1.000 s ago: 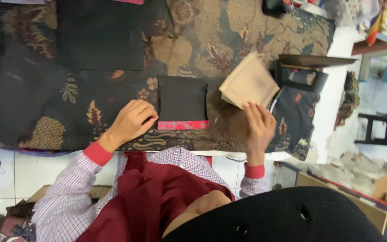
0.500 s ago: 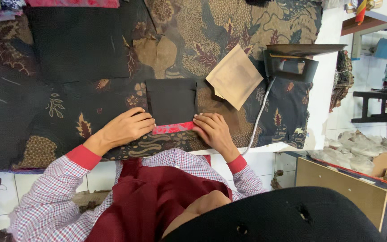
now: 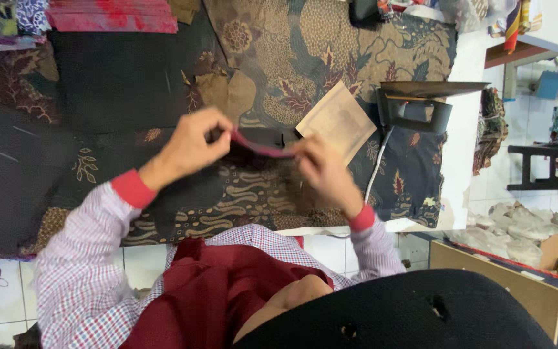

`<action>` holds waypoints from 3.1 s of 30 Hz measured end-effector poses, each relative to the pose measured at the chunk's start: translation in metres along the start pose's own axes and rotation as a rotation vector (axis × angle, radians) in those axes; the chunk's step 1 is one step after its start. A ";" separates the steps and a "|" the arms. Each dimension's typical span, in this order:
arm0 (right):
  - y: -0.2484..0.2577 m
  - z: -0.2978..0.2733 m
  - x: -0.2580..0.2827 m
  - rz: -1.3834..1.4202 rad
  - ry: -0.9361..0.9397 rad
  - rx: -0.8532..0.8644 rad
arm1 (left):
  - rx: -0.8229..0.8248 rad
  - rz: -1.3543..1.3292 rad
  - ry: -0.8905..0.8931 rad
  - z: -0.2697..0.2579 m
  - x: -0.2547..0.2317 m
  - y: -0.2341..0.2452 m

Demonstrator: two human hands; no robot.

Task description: The person irons small rectangular pieces of dark fabric with a red patterned edge. They place a brown paper sheet over each piece, press it with an iron, then remove the paper and stack the finished piece. The process repeats for multiple pieces.

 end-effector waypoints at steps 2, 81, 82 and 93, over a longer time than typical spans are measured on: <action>0.028 0.043 -0.017 0.067 0.013 -0.104 | -0.084 -0.002 -0.127 0.033 0.007 0.016; 0.185 -0.067 -0.162 0.482 -0.118 -0.989 | -0.143 0.975 -0.314 0.018 -0.031 0.108; 0.188 -0.070 -0.151 0.426 -0.134 -0.986 | -0.139 0.997 -0.318 0.019 -0.032 0.110; 0.175 -0.130 -0.084 0.435 -0.183 -0.995 | -0.077 1.465 -0.490 0.050 0.109 0.151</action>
Point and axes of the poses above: each hand's wrist, its own z-axis towards the middle knuckle, its own y-axis out of the back of the hand, x = y × z, the point moved 9 cm from there along z, towards the middle knuckle, and after that the axes turned 6 degrees about -y, right-handed, at the moved point
